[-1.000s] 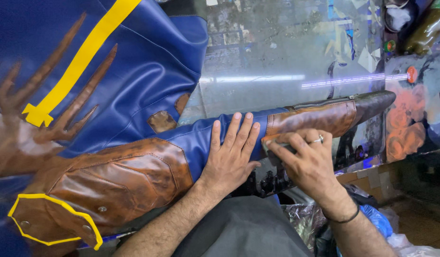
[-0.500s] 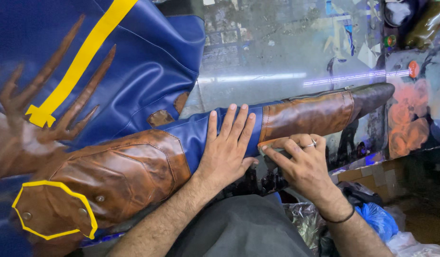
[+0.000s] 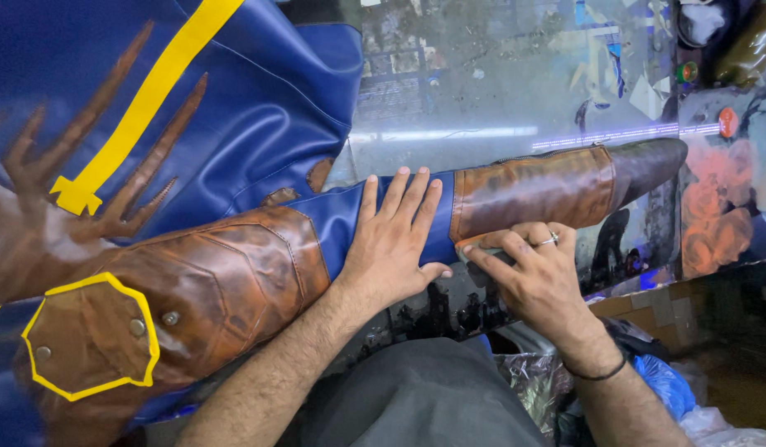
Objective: The person scrubs the brown leather sections of a blue and yellow costume with a sponge. They work on the chest area and then move to the leg, rubbing the surface repeatedly.
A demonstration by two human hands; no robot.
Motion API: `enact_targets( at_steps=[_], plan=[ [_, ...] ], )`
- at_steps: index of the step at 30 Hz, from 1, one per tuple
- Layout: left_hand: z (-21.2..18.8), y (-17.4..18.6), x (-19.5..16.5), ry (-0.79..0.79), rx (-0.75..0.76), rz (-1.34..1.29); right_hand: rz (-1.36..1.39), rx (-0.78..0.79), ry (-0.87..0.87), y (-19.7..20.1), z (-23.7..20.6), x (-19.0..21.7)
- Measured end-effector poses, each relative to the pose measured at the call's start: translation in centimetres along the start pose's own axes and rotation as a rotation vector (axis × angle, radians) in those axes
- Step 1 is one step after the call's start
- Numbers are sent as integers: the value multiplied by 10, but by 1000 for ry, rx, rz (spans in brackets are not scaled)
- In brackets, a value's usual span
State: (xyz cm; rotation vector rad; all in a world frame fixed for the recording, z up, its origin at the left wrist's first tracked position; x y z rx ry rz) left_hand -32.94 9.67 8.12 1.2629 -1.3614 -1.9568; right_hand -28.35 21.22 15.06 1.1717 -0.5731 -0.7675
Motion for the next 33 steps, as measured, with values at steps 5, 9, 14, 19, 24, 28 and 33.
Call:
enact_targets(
  at_steps=[5, 9, 14, 19, 24, 28, 33],
  plan=[
    [2, 0, 0, -4, 0, 11, -68, -77, -30, 1, 5, -14],
    [2, 4, 0, 8, 2, -27, -21, -35, -23, -4, -1, -11],
    [5, 7, 1, 19, 6, -43, -37, -10, -32, 4, -13, -11],
    [5, 5, -1, 23, 20, -35, -4, -105, -114, 2, -23, -18],
    [4, 8, -6, -17, -62, -17, 23, -16, -177, -1, -39, -22],
    [0, 7, -10, -40, -134, -22, 58, -252, -369, 16, -53, -49],
    [-9, -2, -14, -56, -139, 18, 45, -284, -226, -10, -44, -14]
  ],
)
Point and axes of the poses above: each hand's wrist, its own z-axis towards the middle knuckle, its own y-axis out of the back of the hand, x = y × z, the point moved 9 cm from there along z, towards the middle knuckle, and after that the axes turned 5 degrees about -x, right-handed, at the moved point
